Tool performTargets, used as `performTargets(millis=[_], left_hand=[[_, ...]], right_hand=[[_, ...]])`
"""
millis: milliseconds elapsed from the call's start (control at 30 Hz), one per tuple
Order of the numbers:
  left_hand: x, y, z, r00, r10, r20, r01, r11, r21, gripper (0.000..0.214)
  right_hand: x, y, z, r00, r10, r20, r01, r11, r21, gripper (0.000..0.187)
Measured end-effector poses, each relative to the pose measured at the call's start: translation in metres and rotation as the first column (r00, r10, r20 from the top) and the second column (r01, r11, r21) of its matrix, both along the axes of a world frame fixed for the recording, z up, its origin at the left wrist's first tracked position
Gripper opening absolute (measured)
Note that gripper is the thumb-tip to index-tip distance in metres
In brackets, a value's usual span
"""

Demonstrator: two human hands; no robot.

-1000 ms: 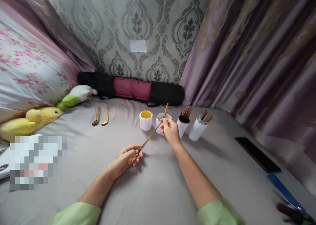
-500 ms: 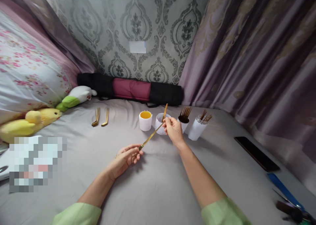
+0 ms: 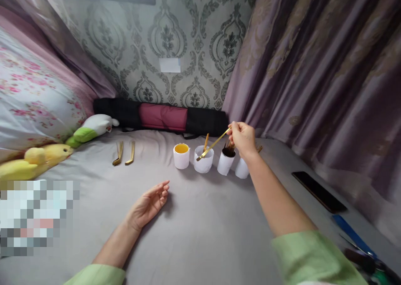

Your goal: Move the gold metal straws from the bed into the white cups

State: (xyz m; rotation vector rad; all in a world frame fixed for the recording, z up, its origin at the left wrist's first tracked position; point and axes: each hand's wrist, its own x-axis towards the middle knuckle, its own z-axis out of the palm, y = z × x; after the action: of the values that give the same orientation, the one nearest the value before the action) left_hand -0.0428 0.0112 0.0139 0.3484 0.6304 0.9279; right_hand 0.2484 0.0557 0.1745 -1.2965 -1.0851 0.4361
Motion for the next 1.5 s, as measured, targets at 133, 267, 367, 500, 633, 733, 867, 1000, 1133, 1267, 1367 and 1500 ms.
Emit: performTargets(millis=[133, 267, 367, 500, 633, 733, 867, 1000, 1133, 1267, 1367, 1500], left_hand=[[0.0, 0.0, 0.0, 0.999, 0.002, 0.032, -0.001, 1.0, -0.016, 0.022], [-0.001, 0.0, 0.001, 0.999, 0.008, 0.044, -0.007, 1.0, -0.029, 0.02], [-0.001, 0.001, 0.001, 0.998, 0.007, 0.055, -0.006, 1.0, -0.025, 0.02], [-0.001, 0.001, 0.0, 0.997, 0.008, 0.071, -0.007, 1.0, -0.02, 0.021], [-0.001, 0.001, 0.0, 0.997, 0.011, 0.078, -0.009, 1.0, -0.024, 0.021], [-0.001, 0.001, 0.0, 0.997, 0.017, 0.078, -0.015, 1.0, -0.024, 0.02], [-0.001, 0.002, -0.001, 0.996, 0.011, 0.088, -0.009, 1.0, -0.024, 0.02], [-0.001, 0.003, -0.003, 0.996, 0.017, 0.085, -0.015, 1.0, -0.027, 0.022], [-0.001, 0.003, -0.003, 0.996, 0.021, 0.084, -0.019, 0.999, -0.033, 0.022], [-0.001, 0.002, -0.002, 0.996, 0.016, 0.086, -0.013, 0.999, -0.039, 0.022], [-0.002, 0.002, -0.002, 0.996, 0.016, 0.084, -0.012, 0.999, -0.042, 0.021], [-0.002, 0.002, -0.002, 0.996, 0.015, 0.088, -0.012, 0.999, -0.037, 0.022]], right_hand=[[0.011, 0.015, 0.021, 0.993, -0.072, 0.098, 0.07, 0.997, 0.023, 0.026], [0.013, 0.031, 0.028, 0.974, -0.084, 0.211, 0.086, 0.996, -0.005, 0.025], [0.012, 0.044, 0.025, 0.952, -0.073, 0.297, 0.094, 0.994, -0.057, 0.024], [0.011, 0.058, 0.016, 0.925, -0.035, 0.379, 0.089, 0.988, -0.125, 0.024], [0.007, 0.067, 0.008, 0.895, 0.017, 0.446, 0.055, 0.987, -0.149, 0.022], [0.001, 0.07, 0.003, 0.874, 0.067, 0.48, 0.025, 0.983, -0.182, 0.02], [-0.006, 0.072, -0.004, 0.862, 0.105, 0.496, 0.019, 0.971, -0.239, 0.018], [-0.011, 0.072, -0.009, 0.847, 0.129, 0.515, 0.036, 0.954, -0.298, 0.018], [-0.011, 0.073, -0.014, 0.81, 0.163, 0.563, 0.062, 0.931, -0.359, 0.021], [-0.01, 0.076, -0.02, 0.793, 0.189, 0.58, 0.082, 0.909, -0.409, 0.022], [-0.011, 0.076, -0.023, 0.794, 0.203, 0.574, 0.087, 0.895, -0.437, 0.022], [-0.015, 0.073, -0.024, 0.798, 0.213, 0.565, 0.095, 0.88, -0.465, 0.021]])
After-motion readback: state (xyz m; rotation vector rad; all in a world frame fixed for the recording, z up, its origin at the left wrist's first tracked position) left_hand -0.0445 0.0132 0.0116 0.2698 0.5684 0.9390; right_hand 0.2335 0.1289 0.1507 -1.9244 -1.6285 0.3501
